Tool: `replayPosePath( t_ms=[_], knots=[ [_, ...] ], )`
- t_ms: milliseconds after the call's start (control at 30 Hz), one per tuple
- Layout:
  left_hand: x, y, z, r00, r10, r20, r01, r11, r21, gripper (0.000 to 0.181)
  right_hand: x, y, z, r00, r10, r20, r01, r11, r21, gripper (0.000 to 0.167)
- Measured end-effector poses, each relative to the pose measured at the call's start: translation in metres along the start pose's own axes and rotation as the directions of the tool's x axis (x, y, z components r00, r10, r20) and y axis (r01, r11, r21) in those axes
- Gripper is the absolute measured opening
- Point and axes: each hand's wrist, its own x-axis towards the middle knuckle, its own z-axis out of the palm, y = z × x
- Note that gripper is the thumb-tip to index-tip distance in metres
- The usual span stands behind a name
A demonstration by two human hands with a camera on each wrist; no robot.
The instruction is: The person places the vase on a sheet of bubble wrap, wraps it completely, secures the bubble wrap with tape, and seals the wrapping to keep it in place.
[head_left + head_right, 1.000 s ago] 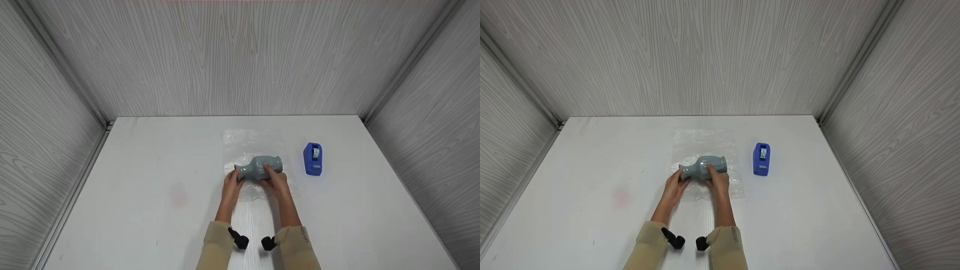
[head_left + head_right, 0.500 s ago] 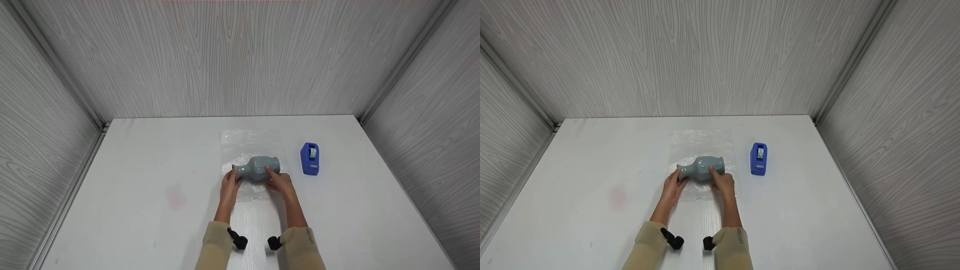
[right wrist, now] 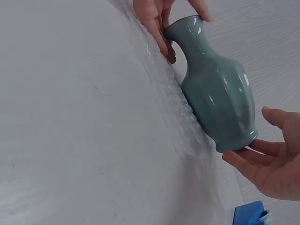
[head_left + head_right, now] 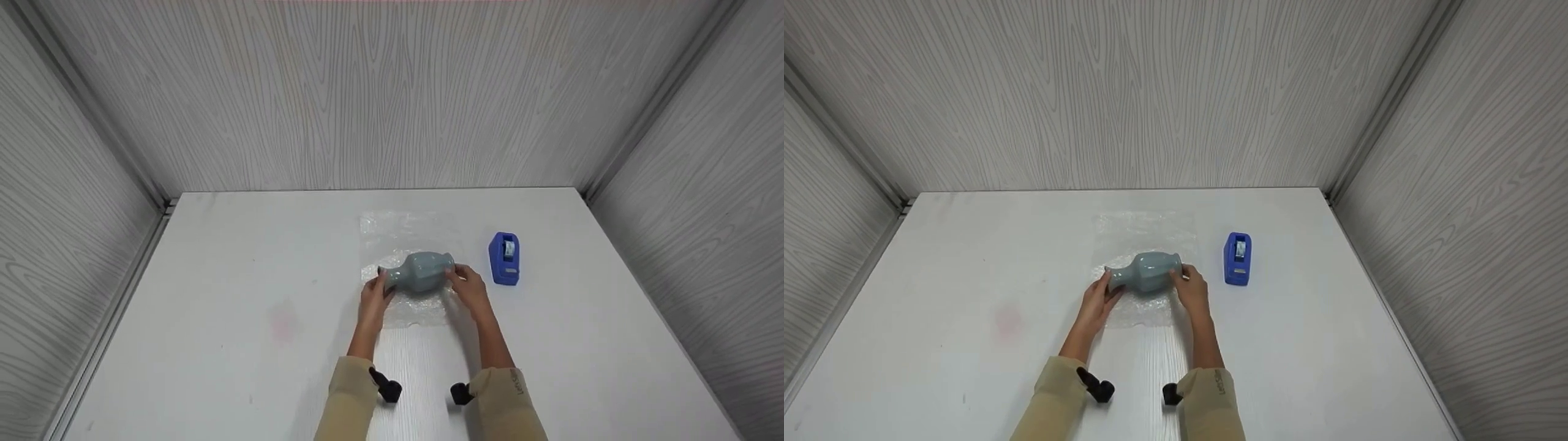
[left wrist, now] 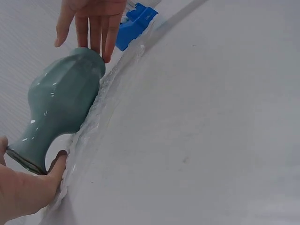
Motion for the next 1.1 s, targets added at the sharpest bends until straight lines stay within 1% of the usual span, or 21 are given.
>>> replayPosePath(
  t_ms=[67, 133, 200, 267, 300, 400, 500, 533, 600, 667, 733, 767, 833, 900, 967, 1000, 1033, 1067, 1100],
  knots=[
    [0.000, 0.001, 0.000, 1.000, 0.001, 0.015, -0.001, 1.000, -0.013, 0.064, 0.000, 0.001, 0.004, 0.998, -0.028, -0.056, 0.028, 1.000, 0.005, 0.035],
    [-0.001, 0.005, -0.001, 0.999, -0.002, 0.039, 0.002, 1.000, -0.014, 0.065, -0.001, 0.003, 0.006, 0.990, -0.058, -0.127, 0.058, 0.998, -0.003, 0.028],
    [-0.001, 0.007, -0.001, 0.998, -0.009, 0.055, 0.009, 1.000, 0.006, 0.067, -0.001, 0.004, 0.008, 0.979, -0.081, -0.185, 0.078, 0.997, -0.026, 0.024],
    [-0.001, 0.009, -0.002, 0.998, -0.016, 0.055, 0.014, 0.999, 0.038, 0.068, -0.002, 0.004, 0.008, 0.972, -0.094, -0.214, 0.088, 0.995, -0.040, 0.022],
    [0.000, 0.010, -0.002, 0.999, -0.017, 0.049, 0.015, 0.998, 0.057, 0.068, -0.002, 0.004, 0.009, 0.971, -0.098, -0.220, 0.089, 0.995, -0.050, 0.022],
    [0.002, 0.009, -0.003, 1.000, -0.012, 0.002, 0.012, 0.989, 0.145, 0.070, -0.001, 0.003, 0.008, 0.971, -0.096, -0.221, 0.083, 0.994, -0.067, 0.022],
    [0.004, 0.009, -0.004, 0.999, 0.015, -0.047, -0.002, 0.965, 0.262, 0.071, -0.002, 0.002, 0.006, 0.972, -0.082, -0.221, 0.074, 0.996, -0.042, 0.021],
    [0.004, 0.008, -0.004, 0.997, 0.050, -0.059, -0.029, 0.950, 0.312, 0.073, -0.003, 0.002, 0.005, 0.972, -0.076, -0.221, 0.072, 0.997, -0.028, 0.021],
    [0.004, 0.009, -0.005, 0.994, 0.080, -0.073, -0.045, 0.918, 0.394, 0.074, -0.005, 0.001, 0.004, 0.971, -0.075, -0.227, 0.080, 0.997, 0.013, 0.020],
    [0.003, 0.012, -0.006, 0.991, 0.112, -0.073, -0.065, 0.880, 0.470, 0.072, -0.007, 0.002, 0.002, 0.970, -0.072, -0.232, 0.084, 0.996, 0.043, 0.020],
    [0.001, 0.016, -0.007, 0.989, 0.132, -0.071, -0.073, 0.837, 0.542, 0.068, -0.010, 0.001, 0.000, 0.970, -0.072, -0.233, 0.089, 0.994, 0.063, 0.020],
    [-0.001, 0.020, -0.007, 0.991, 0.120, -0.067, -0.060, 0.819, 0.571, 0.065, -0.012, 0.001, 0.000, 0.969, -0.071, -0.235, 0.090, 0.994, 0.068, 0.020],
    [-0.002, 0.023, -0.008, 0.989, 0.144, -0.045, -0.081, 0.761, 0.643, 0.062, -0.015, 0.001, -0.001, 0.969, -0.061, -0.238, 0.079, 0.995, 0.067, 0.019],
    [-0.002, 0.027, -0.010, 0.984, 0.180, -0.017, -0.113, 0.688, 0.717, 0.060, -0.018, 0.001, -0.002, 0.970, -0.056, -0.239, 0.073, 0.995, 0.066, 0.019],
    [-0.002, 0.030, -0.011, 0.981, 0.195, 0.004, -0.130, 0.638, 0.759, 0.061, -0.020, 0.000, -0.001, 0.970, -0.047, -0.238, 0.065, 0.996, 0.066, 0.019],
    [-0.002, 0.030, -0.012, 0.981, 0.192, 0.007, -0.128, 0.625, 0.770, 0.061, -0.020, 0.000, -0.001, 0.971, -0.045, -0.236, 0.063, 0.996, 0.068, 0.019],
    [-0.001, 0.031, -0.012, 0.983, 0.185, 0.005, -0.121, 0.621, 0.775, 0.063, -0.021, 0.000, -0.001, 0.972, -0.043, -0.232, 0.060, 0.996, 0.068, 0.019],
    [-0.001, 0.031, -0.013, 0.984, 0.175, -0.004, -0.108, 0.622, 0.775, 0.063, -0.021, 0.000, 0.000, 0.973, -0.041, -0.229, 0.058, 0.996, 0.069, 0.020],
    [-0.002, 0.031, -0.012, 0.988, 0.154, -0.020, -0.084, 0.635, 0.768, 0.065, -0.021, -0.001, 0.000, 0.973, -0.037, -0.227, 0.054, 0.996, 0.068, 0.020]
  ],
)
